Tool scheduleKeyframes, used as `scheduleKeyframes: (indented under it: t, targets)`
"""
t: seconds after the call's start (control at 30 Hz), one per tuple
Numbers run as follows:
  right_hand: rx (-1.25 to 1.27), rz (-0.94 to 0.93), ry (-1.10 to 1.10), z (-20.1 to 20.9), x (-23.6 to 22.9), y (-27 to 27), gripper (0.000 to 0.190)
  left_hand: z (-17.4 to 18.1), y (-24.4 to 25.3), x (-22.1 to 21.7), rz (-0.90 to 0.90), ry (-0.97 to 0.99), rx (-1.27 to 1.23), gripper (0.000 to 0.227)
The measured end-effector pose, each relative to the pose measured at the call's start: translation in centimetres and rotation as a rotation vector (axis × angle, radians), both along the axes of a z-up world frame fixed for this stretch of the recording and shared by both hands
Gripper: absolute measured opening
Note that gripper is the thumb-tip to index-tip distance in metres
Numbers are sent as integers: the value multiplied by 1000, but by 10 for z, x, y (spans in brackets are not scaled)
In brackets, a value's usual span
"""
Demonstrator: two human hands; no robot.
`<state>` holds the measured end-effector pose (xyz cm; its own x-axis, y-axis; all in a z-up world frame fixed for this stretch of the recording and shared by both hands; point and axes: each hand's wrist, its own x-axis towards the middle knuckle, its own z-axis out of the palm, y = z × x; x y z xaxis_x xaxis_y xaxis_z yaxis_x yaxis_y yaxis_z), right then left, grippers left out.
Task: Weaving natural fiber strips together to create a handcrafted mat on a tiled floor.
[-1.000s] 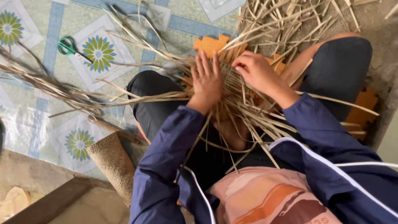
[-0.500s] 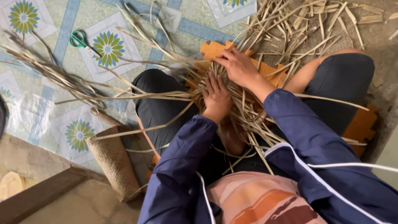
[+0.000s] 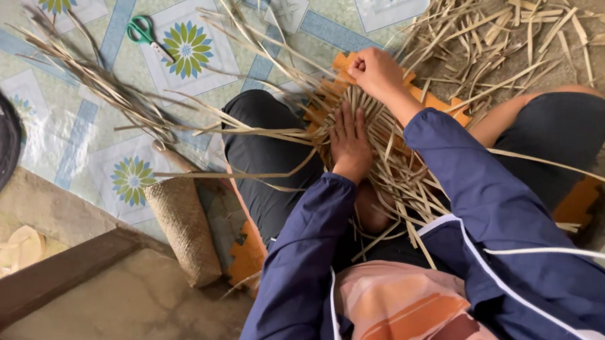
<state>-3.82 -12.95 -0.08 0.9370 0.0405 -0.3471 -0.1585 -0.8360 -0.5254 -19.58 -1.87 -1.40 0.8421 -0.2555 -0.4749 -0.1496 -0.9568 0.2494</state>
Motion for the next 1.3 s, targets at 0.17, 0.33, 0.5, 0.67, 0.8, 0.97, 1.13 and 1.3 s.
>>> scheduleKeyframes:
  t: [0.17, 0.33, 0.5, 0.67, 0.8, 0.97, 1.13, 1.3]
  targets:
    - [280, -80, -334, -22, 5, -19, 14, 12, -2, 3, -2, 119, 20, 117]
    - [297, 391, -836, 35, -52, -4, 5, 24, -7, 7, -28, 158, 122, 86]
    - [363, 676, -662, 49, -79, 0, 37, 26, -14, -1, -23, 66, 178, 56]
    - [150, 757, -663, 44, -79, 2, 48, 45, -19, -1, 28, 211, 217, 53]
    - [99, 774, -670, 37, -79, 1, 48, 43, -21, 2, 42, 248, 225, 54]
    - [91, 664, -622, 31, -97, -4, 52, 48, -17, 2, 27, 224, 237, 55]
    - [9, 674, -689, 30, -108, -9, 51, 44, -16, 2, 18, 222, 200, 56]
    - [-38, 646, -702, 26, -107, -8, 52, 33, -14, 1, 6, 212, 156, 56]
